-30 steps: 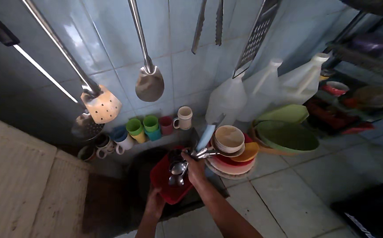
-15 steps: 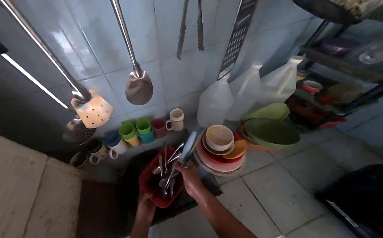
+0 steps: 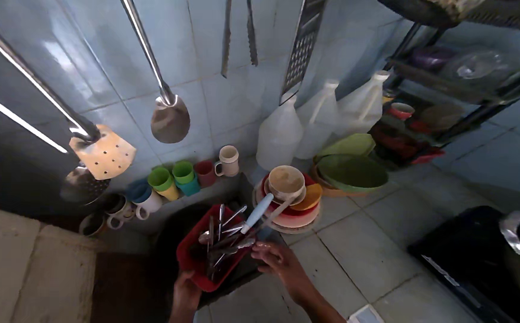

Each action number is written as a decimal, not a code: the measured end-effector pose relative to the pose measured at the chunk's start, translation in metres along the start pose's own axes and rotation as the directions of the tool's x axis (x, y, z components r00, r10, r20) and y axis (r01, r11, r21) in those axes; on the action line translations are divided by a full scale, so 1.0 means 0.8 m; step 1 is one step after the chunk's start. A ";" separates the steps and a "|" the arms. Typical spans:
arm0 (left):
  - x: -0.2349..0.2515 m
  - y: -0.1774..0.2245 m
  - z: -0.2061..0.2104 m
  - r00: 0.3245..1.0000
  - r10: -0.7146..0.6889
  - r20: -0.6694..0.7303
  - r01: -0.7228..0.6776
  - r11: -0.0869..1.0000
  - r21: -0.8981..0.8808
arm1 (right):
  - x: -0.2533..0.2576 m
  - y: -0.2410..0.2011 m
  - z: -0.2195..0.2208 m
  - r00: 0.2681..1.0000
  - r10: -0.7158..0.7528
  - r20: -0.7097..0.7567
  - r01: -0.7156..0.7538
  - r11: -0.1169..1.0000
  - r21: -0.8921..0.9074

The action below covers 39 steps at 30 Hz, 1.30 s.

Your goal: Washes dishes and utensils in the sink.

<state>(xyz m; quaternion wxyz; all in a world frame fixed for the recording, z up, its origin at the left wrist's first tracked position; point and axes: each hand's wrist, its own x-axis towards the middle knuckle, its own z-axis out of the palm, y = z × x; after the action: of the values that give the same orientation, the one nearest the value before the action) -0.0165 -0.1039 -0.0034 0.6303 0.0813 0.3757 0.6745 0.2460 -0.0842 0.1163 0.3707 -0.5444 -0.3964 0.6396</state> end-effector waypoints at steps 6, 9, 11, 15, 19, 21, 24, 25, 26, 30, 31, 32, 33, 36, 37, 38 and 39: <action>-0.013 -0.006 0.035 0.996 -0.047 0.074 0.045 0.999 0.027 | -0.012 0.036 0.009 0.991 0.120 -0.058 -0.122 0.992 -0.031; -0.020 -0.018 0.053 0.982 -0.084 0.171 0.077 0.996 0.046 | -0.011 0.043 0.013 0.983 -0.004 -0.183 0.005 1.000 0.002; -0.024 -0.029 0.065 0.965 -0.127 0.229 0.115 0.991 0.062 | -0.016 0.041 0.001 0.965 -0.046 -0.258 0.060 0.997 0.046; -0.037 -0.055 0.099 0.927 -0.211 0.309 0.154 0.968 0.198 | -0.038 0.036 -0.042 0.920 -0.086 -0.381 0.113 0.992 0.049; -0.052 -0.076 0.123 0.858 -0.341 0.383 0.073 0.820 0.568 | -0.067 0.037 -0.096 0.858 -0.064 -0.510 0.106 0.993 0.054; -0.050 -0.082 0.123 0.805 -0.392 0.445 -0.059 0.694 0.717 | -0.080 0.046 -0.126 0.818 -0.046 -0.573 0.100 0.993 0.063; -0.044 -0.077 0.114 0.768 -0.440 0.466 -0.150 0.584 0.798 | -0.095 0.062 -0.172 0.754 0.011 -0.657 0.057 0.995 0.082; -0.041 -0.073 0.107 0.784 -0.421 0.456 -0.160 0.572 0.804 | -0.098 0.068 -0.186 0.734 0.020 -0.679 0.046 0.996 0.080; -0.037 -0.067 0.099 0.809 -0.391 0.438 -0.167 0.562 0.810 | -0.101 0.071 -0.199 0.715 0.025 -0.698 0.039 0.996 0.076; -0.014 -0.032 0.053 0.936 -0.274 0.222 -0.074 0.461 0.884 | -0.097 0.084 -0.241 0.672 0.062 -0.738 -0.019 0.998 0.066; -0.008 -0.023 0.040 0.960 -0.237 0.152 -0.034 0.436 0.899 | -0.092 0.088 -0.249 0.664 0.075 -0.744 -0.034 0.997 0.071; -0.002 -0.014 0.027 0.977 -0.198 0.073 0.017 0.418 0.908 | -0.086 0.092 -0.256 0.655 0.090 -0.750 -0.047 0.996 0.078; 0.004 -0.005 0.015 0.986 -0.166 -0.003 0.071 0.401 0.913 | -0.080 0.094 -0.261 0.641 0.109 -0.760 -0.065 0.994 0.088; 0.012 0.021 -0.021 0.985 -0.087 -0.147 0.169 0.362 0.917 | -0.070 0.096 -0.266 0.634 0.139 -0.761 -0.117 0.990 0.083; 0.015 0.029 -0.036 0.986 -0.049 -0.158 0.165 0.322 0.932 | -0.069 0.098 -0.268 0.638 0.123 -0.760 -0.120 0.991 0.060; 0.017 0.036 -0.052 0.988 0.002 -0.152 0.147 0.245 0.958 | -0.071 0.098 -0.268 0.634 0.091 -0.768 -0.111 0.993 0.026; 0.019 0.043 -0.067 0.989 0.067 -0.135 0.125 0.139 0.982 | -0.075 0.095 -0.267 0.622 0.039 -0.782 -0.099 0.995 -0.029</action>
<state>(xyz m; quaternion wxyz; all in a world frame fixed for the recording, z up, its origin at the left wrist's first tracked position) -0.0777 -0.1087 -0.0257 0.4057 0.4179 0.7721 0.2541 0.4623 -0.1476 0.0514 0.4619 -0.7950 -0.1973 0.3402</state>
